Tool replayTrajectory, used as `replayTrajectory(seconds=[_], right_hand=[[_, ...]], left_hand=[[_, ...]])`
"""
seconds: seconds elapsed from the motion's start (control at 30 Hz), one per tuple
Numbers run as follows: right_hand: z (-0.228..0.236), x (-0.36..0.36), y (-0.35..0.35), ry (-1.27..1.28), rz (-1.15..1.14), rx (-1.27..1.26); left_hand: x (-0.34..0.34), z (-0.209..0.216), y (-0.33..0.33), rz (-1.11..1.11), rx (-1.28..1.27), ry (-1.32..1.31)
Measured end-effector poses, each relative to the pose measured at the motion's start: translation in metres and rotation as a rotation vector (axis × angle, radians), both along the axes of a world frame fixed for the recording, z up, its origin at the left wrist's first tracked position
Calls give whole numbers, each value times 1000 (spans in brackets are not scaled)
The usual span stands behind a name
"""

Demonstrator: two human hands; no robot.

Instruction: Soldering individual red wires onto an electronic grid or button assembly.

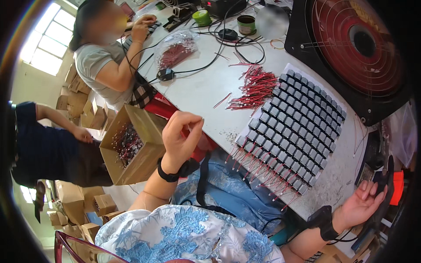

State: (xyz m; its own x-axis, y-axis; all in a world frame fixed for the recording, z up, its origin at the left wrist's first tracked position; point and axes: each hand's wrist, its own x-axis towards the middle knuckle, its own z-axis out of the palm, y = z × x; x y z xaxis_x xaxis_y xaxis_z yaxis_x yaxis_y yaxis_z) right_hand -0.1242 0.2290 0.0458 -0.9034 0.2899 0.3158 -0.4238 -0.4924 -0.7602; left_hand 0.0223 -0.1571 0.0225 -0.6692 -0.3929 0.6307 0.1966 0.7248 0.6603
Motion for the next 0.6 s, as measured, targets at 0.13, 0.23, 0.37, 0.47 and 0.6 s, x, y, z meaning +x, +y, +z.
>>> replayTrajectory(seconds=[0.13, 0.23, 0.37, 0.47, 0.6], right_hand=[[-2, 2, -2, -29, 19, -18], [-3, 1, -1, -24, 25, 37], [-5, -2, 1, -95, -27, 62], [-7, -4, 6, -117, 6, 45], [-8, -4, 13, -64, 237, -19]], left_hand=[[-33, 4, -24, -11, -107, -285], [-58, 10, -41, -194, -254, -435], [-77, 18, -66, -462, -668, -441], [-78, 21, -76, -533, -838, -487], [-72, 28, -82, -550, -865, -596]])
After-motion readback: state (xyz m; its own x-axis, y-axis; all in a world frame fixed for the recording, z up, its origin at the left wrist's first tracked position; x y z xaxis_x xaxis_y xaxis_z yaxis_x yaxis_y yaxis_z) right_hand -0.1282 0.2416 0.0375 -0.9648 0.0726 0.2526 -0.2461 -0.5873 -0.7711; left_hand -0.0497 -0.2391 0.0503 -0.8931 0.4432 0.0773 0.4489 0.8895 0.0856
